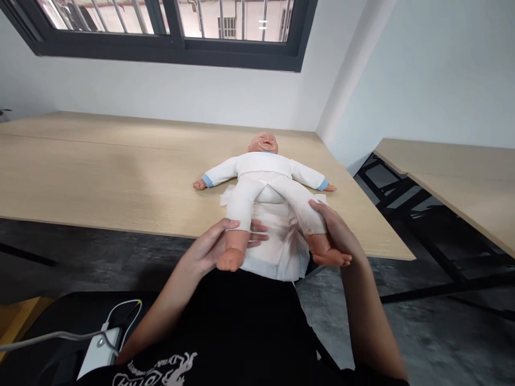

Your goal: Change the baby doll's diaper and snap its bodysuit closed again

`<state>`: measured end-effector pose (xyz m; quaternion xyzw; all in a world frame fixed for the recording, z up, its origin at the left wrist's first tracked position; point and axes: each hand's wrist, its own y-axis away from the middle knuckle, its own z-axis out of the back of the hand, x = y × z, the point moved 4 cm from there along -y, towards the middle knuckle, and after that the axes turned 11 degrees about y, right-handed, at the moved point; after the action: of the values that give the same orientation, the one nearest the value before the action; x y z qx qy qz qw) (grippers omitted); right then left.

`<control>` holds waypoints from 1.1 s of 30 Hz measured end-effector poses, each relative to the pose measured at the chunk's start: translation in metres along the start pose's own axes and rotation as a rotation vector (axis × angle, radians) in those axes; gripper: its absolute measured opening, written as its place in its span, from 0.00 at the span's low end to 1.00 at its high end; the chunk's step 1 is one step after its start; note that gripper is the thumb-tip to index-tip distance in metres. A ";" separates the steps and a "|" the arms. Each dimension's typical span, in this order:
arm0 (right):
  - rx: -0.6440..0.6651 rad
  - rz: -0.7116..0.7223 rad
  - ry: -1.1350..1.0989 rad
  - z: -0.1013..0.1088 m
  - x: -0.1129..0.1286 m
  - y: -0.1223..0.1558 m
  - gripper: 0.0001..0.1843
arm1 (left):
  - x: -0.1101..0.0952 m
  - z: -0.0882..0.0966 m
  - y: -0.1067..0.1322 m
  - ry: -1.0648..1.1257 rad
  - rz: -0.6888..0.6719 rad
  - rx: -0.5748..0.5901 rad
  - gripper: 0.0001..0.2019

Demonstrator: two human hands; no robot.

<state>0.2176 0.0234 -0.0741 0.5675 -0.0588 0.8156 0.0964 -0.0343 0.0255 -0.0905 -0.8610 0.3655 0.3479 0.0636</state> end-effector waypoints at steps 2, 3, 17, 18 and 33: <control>-0.023 -0.021 0.070 0.007 -0.006 -0.001 0.25 | -0.016 0.014 0.008 -0.179 -0.077 -0.154 0.15; -0.017 -0.031 0.091 0.007 -0.008 -0.002 0.25 | -0.023 0.021 0.010 -0.269 -0.114 -0.229 0.13; -0.140 0.820 1.049 -0.071 0.018 0.094 0.41 | -0.028 0.025 -0.005 -0.256 -0.200 -0.334 0.28; -0.130 0.862 1.094 -0.082 0.015 0.099 0.42 | -0.029 0.026 -0.011 -0.221 -0.181 -0.333 0.27; -0.206 0.920 1.040 -0.090 -0.019 0.081 0.35 | -0.048 0.010 -0.089 0.065 -0.214 -0.228 0.16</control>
<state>0.1239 -0.0385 -0.1220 0.0092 -0.3163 0.9295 -0.1895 -0.0041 0.1216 -0.0801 -0.9075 0.2316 0.3503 -0.0095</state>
